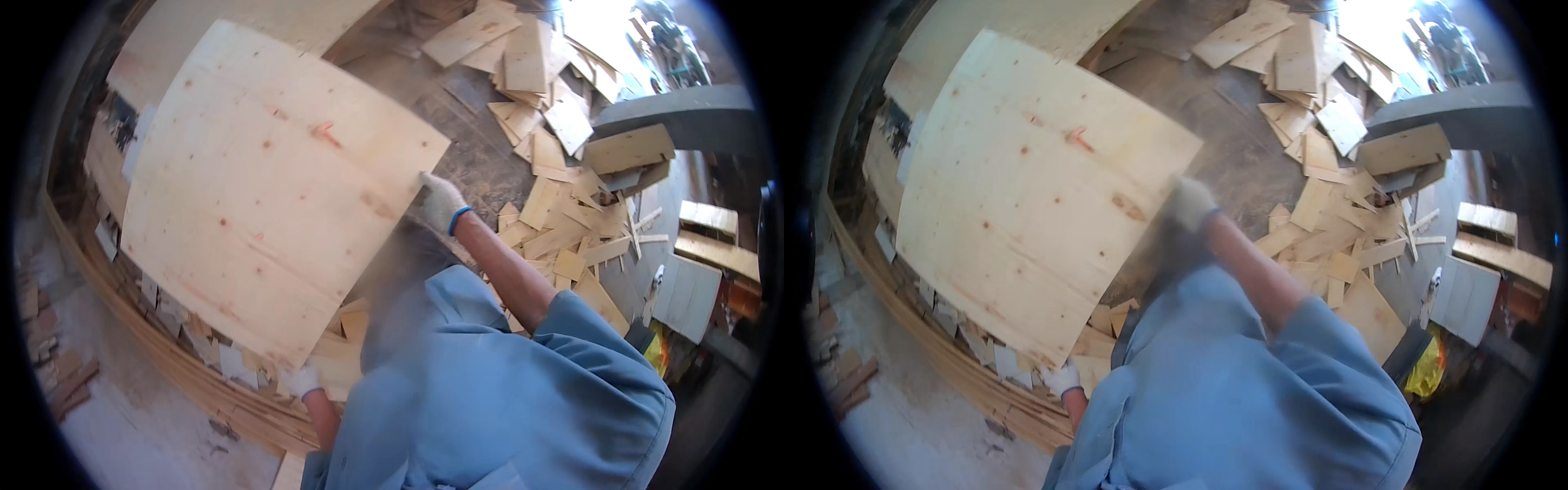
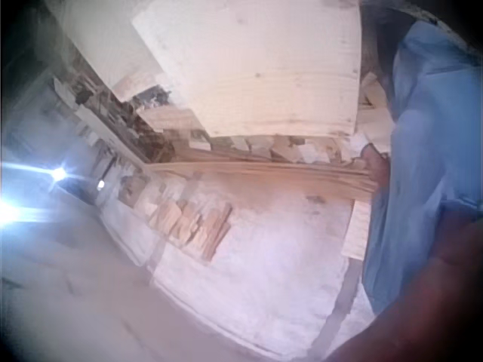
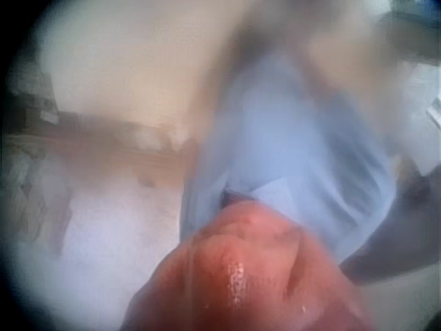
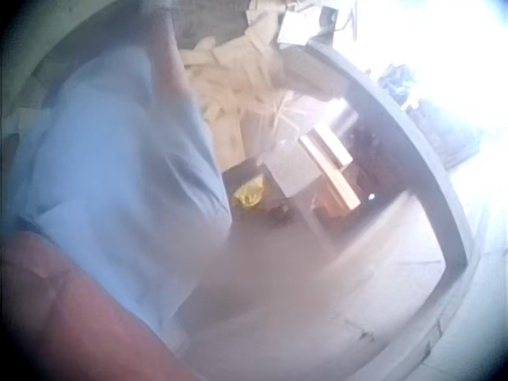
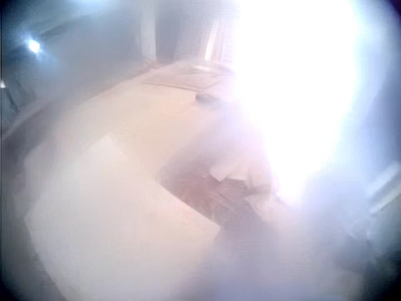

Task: The person repeatedly positions plywood sheets on a table saw and cuts them into smaller pieces. They handle each sheet with gloved hands, guide it through the blade, and set the cut pieces aside on the floor.

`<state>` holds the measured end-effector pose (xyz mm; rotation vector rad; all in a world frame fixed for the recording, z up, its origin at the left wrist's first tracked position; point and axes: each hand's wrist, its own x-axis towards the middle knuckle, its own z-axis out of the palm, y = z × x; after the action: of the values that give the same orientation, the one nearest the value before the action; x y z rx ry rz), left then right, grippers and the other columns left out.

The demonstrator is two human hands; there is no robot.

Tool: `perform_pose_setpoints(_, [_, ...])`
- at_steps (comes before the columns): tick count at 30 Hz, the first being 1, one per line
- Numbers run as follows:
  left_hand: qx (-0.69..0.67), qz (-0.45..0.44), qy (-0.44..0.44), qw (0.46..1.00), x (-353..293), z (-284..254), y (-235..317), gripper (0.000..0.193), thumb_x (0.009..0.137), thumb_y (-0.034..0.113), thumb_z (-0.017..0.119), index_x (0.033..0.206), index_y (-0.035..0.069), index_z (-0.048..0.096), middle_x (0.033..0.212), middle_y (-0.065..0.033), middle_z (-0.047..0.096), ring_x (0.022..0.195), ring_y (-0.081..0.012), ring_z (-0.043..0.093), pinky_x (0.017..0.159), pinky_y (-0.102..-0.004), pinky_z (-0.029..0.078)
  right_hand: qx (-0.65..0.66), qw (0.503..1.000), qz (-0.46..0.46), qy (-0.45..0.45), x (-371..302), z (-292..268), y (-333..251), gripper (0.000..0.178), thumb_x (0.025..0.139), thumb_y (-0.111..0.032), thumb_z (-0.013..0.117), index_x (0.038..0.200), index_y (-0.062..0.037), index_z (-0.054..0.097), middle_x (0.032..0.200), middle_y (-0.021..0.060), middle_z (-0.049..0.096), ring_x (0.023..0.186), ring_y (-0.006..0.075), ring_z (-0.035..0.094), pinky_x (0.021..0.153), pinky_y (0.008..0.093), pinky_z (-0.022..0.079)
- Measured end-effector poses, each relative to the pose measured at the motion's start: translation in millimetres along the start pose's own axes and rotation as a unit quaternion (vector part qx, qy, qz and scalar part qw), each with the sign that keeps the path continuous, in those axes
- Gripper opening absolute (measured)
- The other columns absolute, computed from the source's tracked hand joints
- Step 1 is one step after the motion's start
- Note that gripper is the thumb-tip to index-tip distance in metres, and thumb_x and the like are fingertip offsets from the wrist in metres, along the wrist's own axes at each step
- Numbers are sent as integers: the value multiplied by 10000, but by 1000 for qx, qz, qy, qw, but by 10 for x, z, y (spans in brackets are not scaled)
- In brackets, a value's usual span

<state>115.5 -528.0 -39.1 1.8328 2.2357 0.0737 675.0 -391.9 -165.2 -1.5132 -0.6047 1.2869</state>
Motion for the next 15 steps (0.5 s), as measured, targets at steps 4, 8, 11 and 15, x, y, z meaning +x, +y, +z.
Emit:
perform_pose_setpoints(4, [-103,0,13,995,-176,146,-178,547,877,153,628,1346,-59,442,1355,-163,546,1192,-284,564,969,-370,491,46,996,68,24,-243,277,-592,203,953,-273,575,973,-81,636,864,43,657,765,197,627,684,353,517])
perform_pose_setpoints(8, [-468,-105,26,877,-184,378,-422,540,890,175,601,1363,-32,441,1348,-167,551,1186,-283,566,963,-367,491,229,953,191,59,-328,338,-931,398,958,-342,560,1173,-13,623,1047,109,658,909,207,631,720,355,516])
perform_pose_setpoints(11, [-481,-120,16,868,-228,422,-467,557,908,209,587,1389,-21,425,1366,-170,538,1203,-287,553,980,-365,479,265,939,210,66,-342,357,-1034,290,951,-311,613,1062,-46,653,862,-10,631,792,114,599,648,302,496])
perform_pose_setpoints(15, [131,50,-75,987,-253,187,-439,600,943,301,548,1432,-11,391,1413,-157,511,1238,-304,524,1052,-357,414,129,986,108,22,-225,261,-522,272,950,-347,601,1040,-92,635,904,19,631,809,159,607,688,340,508])
